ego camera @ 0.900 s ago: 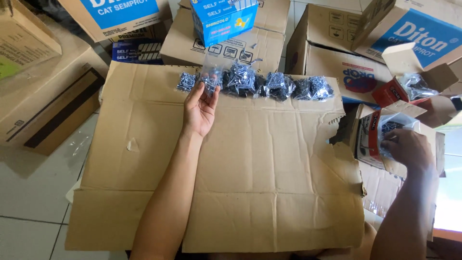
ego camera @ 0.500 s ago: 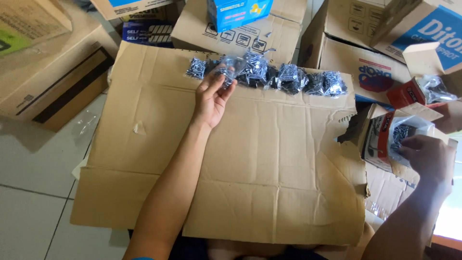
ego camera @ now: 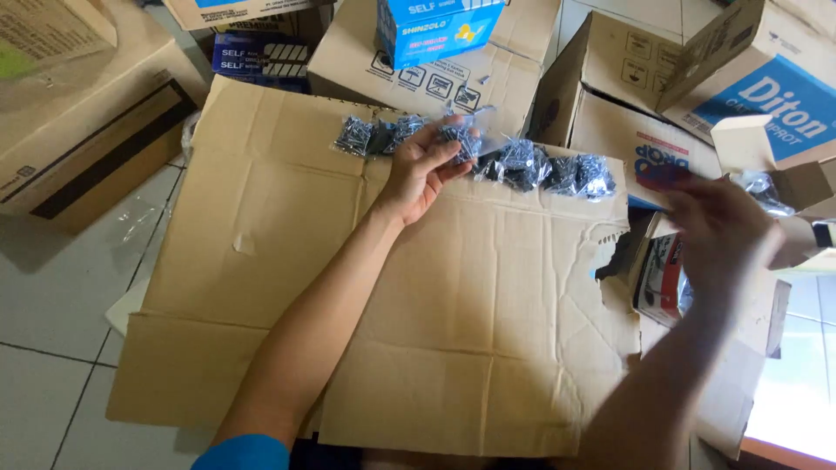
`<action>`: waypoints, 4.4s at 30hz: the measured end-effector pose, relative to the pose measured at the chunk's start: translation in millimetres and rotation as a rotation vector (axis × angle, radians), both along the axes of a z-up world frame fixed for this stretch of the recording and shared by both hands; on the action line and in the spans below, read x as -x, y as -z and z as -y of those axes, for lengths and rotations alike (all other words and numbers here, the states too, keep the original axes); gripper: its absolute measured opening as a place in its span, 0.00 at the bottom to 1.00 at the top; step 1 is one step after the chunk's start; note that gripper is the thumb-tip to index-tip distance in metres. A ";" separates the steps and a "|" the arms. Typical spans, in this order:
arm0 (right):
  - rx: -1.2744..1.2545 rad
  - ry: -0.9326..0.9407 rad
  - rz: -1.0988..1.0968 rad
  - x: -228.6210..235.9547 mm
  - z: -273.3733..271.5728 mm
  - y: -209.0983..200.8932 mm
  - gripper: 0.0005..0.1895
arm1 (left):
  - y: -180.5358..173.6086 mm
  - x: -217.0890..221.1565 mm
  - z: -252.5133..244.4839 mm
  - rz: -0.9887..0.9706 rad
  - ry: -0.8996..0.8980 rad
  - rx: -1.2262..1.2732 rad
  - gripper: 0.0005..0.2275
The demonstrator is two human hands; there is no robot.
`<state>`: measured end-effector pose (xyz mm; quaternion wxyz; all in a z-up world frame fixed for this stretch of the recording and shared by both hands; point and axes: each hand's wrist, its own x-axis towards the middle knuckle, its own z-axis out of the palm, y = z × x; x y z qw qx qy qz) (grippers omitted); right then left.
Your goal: Picking up small plastic bags containing screws and placing them into a cardboard box for packaging.
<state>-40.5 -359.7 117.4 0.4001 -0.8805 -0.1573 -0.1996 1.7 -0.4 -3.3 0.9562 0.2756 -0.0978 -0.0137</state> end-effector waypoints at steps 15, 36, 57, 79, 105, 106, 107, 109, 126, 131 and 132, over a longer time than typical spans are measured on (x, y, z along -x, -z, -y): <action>0.183 -0.522 -0.277 -23.1 -178.2 -65.8 0.15 | -2.3 7.6 7.0 -0.044 0.072 -0.061 0.24; 0.391 -0.386 -0.502 -28.2 -176.7 -55.2 0.16 | 21.0 7.8 19.0 -0.047 0.131 -0.084 0.21; 0.438 -0.400 -0.218 -44.5 -159.3 -50.0 0.07 | 13.9 6.2 24.6 -0.155 0.223 -0.058 0.21; 0.434 -0.286 -0.347 -28.4 -172.2 -62.7 0.11 | 21.0 4.5 19.6 -0.055 0.245 -0.016 0.22; 0.498 -0.310 -0.460 -35.7 -174.2 -58.2 0.14 | 21.8 1.7 17.7 -0.050 0.246 -0.024 0.20; 0.498 -0.306 -0.460 -35.4 -174.4 -59.7 0.14 | 22.2 1.0 18.3 -0.049 0.249 -0.023 0.20; 0.507 -0.312 -0.451 -35.0 -174.8 -61.1 0.15 | 22.8 0.4 18.8 -0.052 0.251 -0.014 0.20; 0.516 -0.318 -0.440 -33.6 -176.2 -62.5 0.17 | 23.4 1.5 18.9 -0.055 0.252 -0.004 0.19; 0.472 -0.334 -0.406 -40.8 -170.7 -51.2 0.14 | 19.1 2.7 16.4 -0.070 0.227 -0.057 0.23; 0.517 -0.318 -0.537 -35.4 -181.6 -61.2 0.16 | 19.8 2.2 15.7 -0.054 0.237 -0.070 0.24; 0.531 -0.298 -0.530 -35.2 -181.4 -61.7 0.17 | 19.9 1.6 16.0 -0.066 0.231 -0.055 0.23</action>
